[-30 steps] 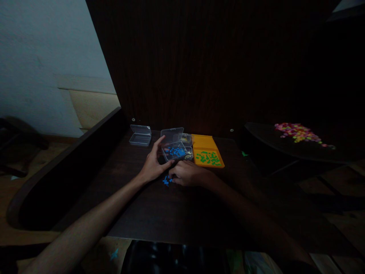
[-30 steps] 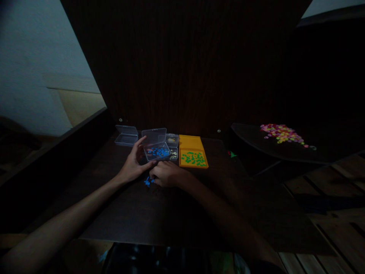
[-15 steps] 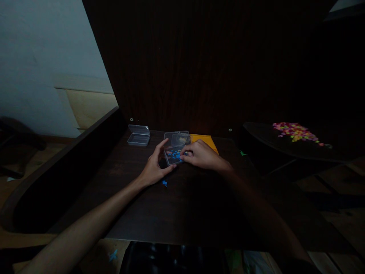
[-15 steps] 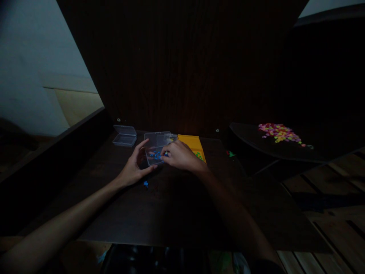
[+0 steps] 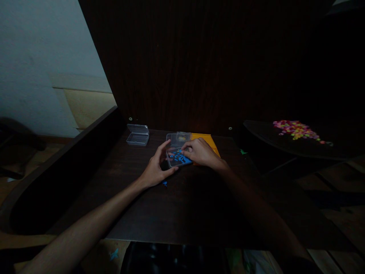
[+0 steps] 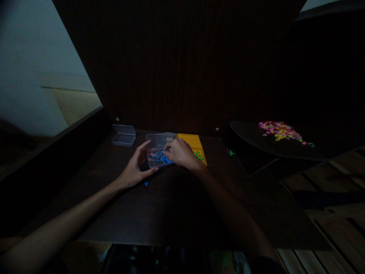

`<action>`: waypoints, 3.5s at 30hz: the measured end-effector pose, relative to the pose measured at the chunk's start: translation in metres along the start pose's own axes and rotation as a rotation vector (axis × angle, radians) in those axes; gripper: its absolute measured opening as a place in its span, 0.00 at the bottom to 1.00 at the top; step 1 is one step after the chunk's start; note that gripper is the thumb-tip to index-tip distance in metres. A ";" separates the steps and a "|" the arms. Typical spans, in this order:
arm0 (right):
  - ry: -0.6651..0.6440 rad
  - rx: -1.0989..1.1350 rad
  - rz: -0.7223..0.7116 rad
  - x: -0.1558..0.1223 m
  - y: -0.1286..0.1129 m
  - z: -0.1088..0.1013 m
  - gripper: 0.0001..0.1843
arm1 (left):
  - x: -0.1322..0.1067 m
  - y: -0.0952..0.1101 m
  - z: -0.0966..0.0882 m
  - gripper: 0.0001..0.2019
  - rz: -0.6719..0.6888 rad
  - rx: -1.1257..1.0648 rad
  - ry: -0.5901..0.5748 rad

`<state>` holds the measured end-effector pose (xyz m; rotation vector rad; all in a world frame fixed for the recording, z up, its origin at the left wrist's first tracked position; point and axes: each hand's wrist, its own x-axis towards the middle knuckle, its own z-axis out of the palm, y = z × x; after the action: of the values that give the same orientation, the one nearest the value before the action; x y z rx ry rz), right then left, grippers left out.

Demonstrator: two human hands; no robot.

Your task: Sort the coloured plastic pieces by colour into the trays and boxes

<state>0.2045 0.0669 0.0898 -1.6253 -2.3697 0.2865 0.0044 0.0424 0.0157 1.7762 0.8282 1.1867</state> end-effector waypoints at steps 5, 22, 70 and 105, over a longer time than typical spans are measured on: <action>-0.018 0.002 0.000 -0.001 0.000 0.000 0.12 | 0.000 0.001 0.001 0.45 0.011 -0.005 -0.001; -0.261 0.123 -0.484 -0.015 -0.026 0.017 0.10 | 0.011 -0.019 -0.017 0.47 0.051 0.082 0.197; -0.063 -0.066 -0.118 0.004 0.018 -0.002 0.13 | 0.000 -0.003 -0.001 0.45 0.078 0.080 0.029; -0.123 0.126 -0.365 -0.017 -0.013 -0.020 0.12 | 0.006 -0.004 -0.009 0.45 0.078 0.091 0.119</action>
<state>0.2053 0.0472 0.1111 -1.1210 -2.6201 0.4619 -0.0021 0.0512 0.0162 1.8394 0.9019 1.3351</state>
